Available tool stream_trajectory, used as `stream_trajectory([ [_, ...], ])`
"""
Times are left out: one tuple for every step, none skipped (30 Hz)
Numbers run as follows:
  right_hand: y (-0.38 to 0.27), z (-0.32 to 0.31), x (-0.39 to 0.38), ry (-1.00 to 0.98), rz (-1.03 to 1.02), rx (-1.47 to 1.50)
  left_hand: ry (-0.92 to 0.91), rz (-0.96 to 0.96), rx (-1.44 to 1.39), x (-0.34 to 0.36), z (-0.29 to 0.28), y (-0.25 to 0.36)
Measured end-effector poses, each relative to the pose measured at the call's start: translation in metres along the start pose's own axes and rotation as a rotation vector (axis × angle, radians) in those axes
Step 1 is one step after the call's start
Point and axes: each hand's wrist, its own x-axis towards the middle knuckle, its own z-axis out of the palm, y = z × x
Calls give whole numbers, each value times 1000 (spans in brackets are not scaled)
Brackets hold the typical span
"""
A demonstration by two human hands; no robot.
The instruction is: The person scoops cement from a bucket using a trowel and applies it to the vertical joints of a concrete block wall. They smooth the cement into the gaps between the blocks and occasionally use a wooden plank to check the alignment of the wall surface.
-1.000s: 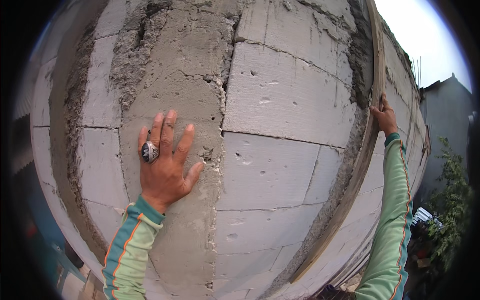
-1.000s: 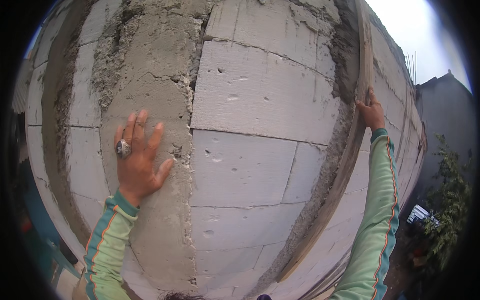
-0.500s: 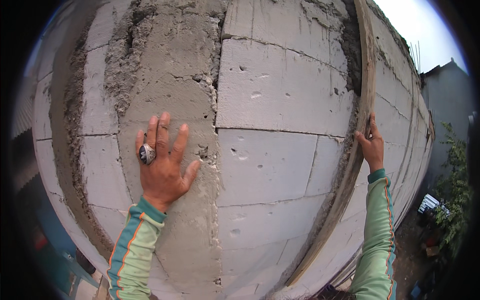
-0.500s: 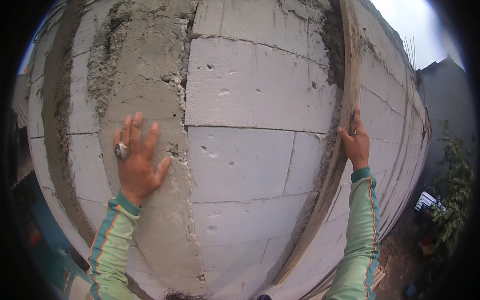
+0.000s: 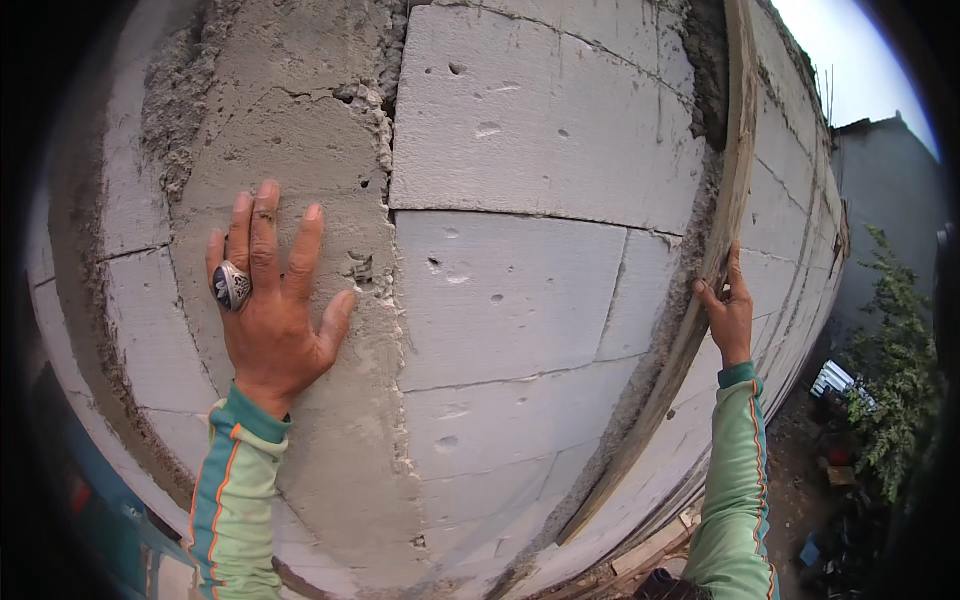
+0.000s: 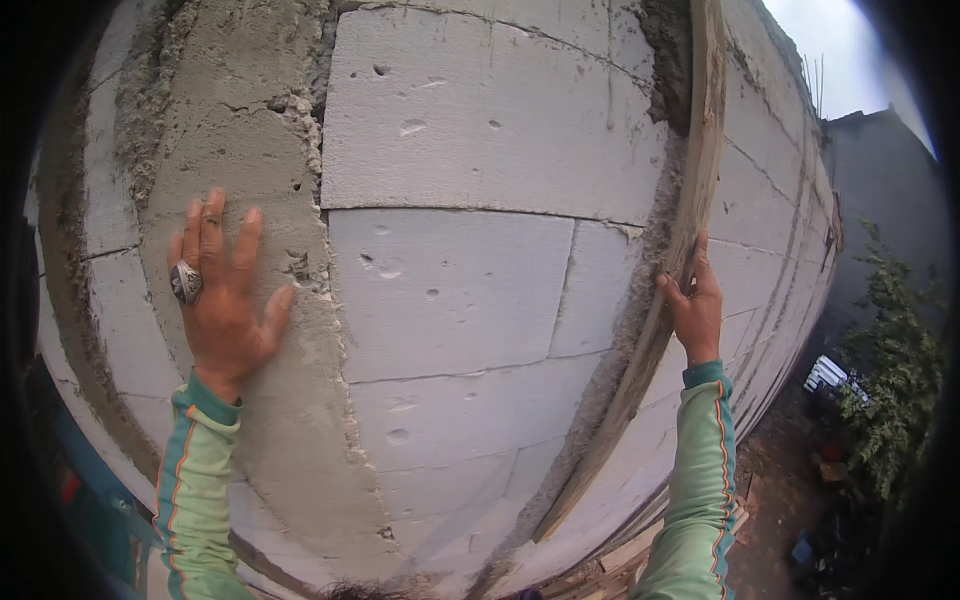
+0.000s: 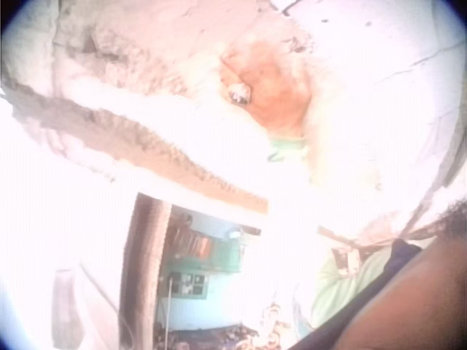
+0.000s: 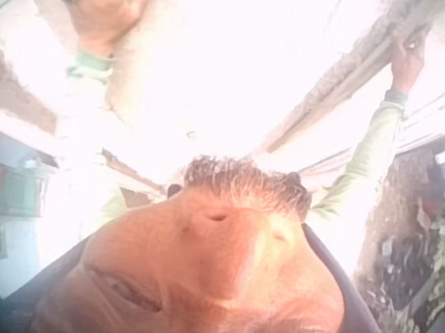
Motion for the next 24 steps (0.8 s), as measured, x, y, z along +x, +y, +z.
stream_trajectory([
  [1, 1, -9, -1, 0, -1, 1, -2, 5, 1, -2, 0],
  [1, 1, -17, -2, -1, -2, 3, -5, 10, 2, -2, 1],
  [1, 1, -25, -4, -4, -6, 3, -8, 3, 1, 0, 1],
  [1, 8, -34, 3, -35, -24, -2, -7, 10, 1, -2, 0],
  [0, 12, -45, -16, -1, -26, -8, -6, 17, 0, -4, -1],
  [-3, 17, -54, -30, 25, -26, -2, -5, 10, 0, -5, -4],
  [-4, 15, -63, -44, 52, -35, 5, -6, -6, -1, -4, -3],
  [0, 15, -72, -59, 75, -48, 11, -5, -20, -2, -3, -3],
  [0, 14, -82, -58, 79, -82, 13, -8, -27, 0, -4, -4],
  [0, 12, -91, -57, 82, -121, 16, -15, -38, 0, -3, -3],
  [2, 12, -99, -57, 85, -159, 18, -21, -48, 0, -4, -3],
  [7, 16, -106, 2, 23, -152, 19, -20, -50, 0, -4, -3],
  [9, 16, -111, -9, 50, -150, 20, -19, -53, 0, -4, -2],
  [10, 16, -115, -20, 76, -150, 21, -19, -57, 1, -5, -1],
  [10, 18, -120, -32, 103, -146, 20, -19, -59, 0, -5, -2],
  [15, 19, -124, -15, 63, -162, 19, -19, -61, 0, -6, -2],
  [19, 20, -129, -22, 79, -170, 19, -20, -65, 0, -6, -1],
  [22, 21, -134, -32, 93, -176, 18, -22, -62, 0, -6, -1],
  [24, 21, -138, -42, 108, -183, 17, -25, -60, -1, -7, -1],
  [26, 20, -142, -49, 118, -177, 17, -27, -58, -1, -7, -1],
  [27, 21, -147, -55, 132, -171, 19, -25, -56, -1, -7, -1],
  [29, 22, -153, -61, 145, -163, 22, -23, -54, -1, -7, -1],
  [30, 24, -158, -64, 156, -140, 24, -21, -51, -1, -7, -2],
  [31, 25, -165, -68, 169, -119, 21, -22, -51, -1, -7, -2],
])
